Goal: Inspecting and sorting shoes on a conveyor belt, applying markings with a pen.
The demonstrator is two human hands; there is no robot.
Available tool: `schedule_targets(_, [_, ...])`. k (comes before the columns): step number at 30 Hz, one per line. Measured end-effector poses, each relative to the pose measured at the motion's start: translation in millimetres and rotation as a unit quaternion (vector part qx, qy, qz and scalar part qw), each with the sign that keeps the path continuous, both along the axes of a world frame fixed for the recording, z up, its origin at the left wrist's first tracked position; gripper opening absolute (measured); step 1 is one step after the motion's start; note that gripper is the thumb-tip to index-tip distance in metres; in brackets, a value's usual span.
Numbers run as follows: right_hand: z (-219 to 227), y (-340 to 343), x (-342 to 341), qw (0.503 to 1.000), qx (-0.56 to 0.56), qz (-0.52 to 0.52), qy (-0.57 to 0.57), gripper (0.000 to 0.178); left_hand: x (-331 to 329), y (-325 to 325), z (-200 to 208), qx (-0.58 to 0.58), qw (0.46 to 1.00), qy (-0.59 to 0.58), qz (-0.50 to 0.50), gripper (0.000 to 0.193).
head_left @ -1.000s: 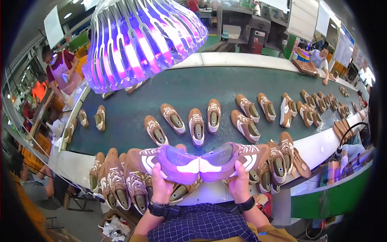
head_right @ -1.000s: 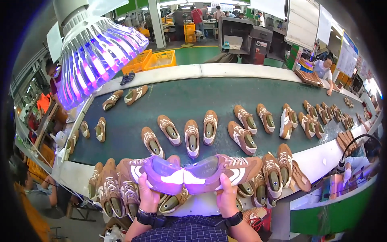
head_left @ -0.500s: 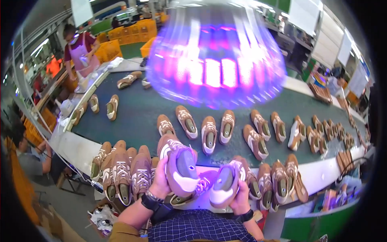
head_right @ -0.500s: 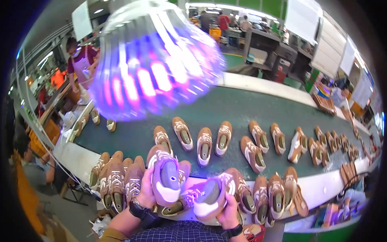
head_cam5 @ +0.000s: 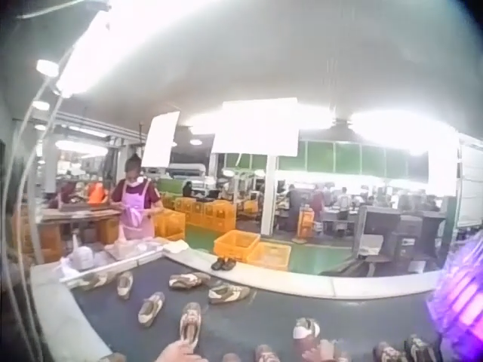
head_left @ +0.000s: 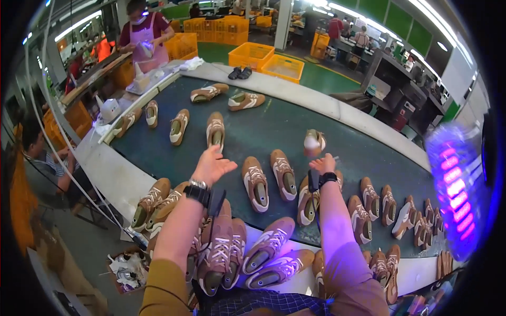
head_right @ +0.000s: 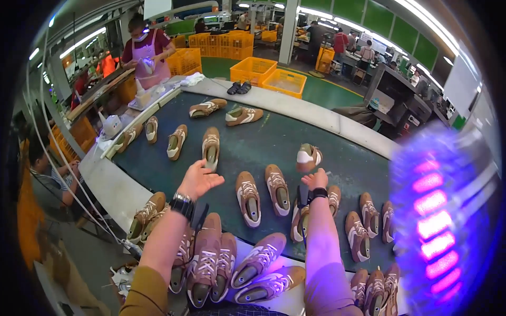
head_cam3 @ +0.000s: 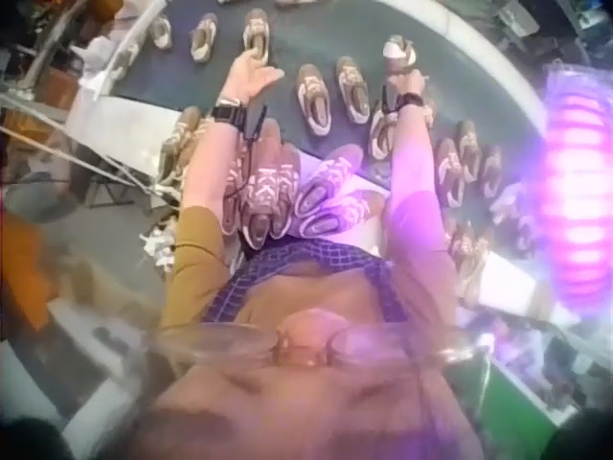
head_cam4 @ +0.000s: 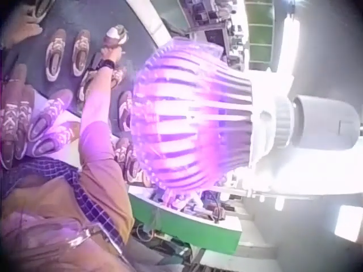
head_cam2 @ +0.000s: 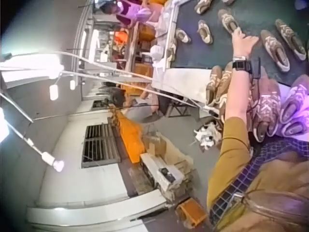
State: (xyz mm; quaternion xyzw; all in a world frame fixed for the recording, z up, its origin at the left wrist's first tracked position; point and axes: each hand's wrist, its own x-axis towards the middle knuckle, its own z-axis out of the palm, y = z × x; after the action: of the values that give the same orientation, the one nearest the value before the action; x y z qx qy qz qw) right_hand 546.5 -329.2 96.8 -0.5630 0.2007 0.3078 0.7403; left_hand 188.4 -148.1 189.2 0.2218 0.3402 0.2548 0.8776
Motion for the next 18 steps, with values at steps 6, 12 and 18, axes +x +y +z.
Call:
schedule_targets(6, [-67,38,-159,0.714,-0.291,0.512,-0.379,0.055,-66,-81,46,0.072,0.992,-0.094,-0.041,0.046])
schedule_targets(12, [-70,42,-189,0.782,-0.27,0.478,-0.293,0.058,-104,-169,59,0.114,0.989,-0.061,-0.068,0.048])
schedule_targets(18, [25,-67,-220,0.841,0.216,0.496,0.01,0.033,-89,-193,24,0.069,0.992,0.107,0.016,0.057])
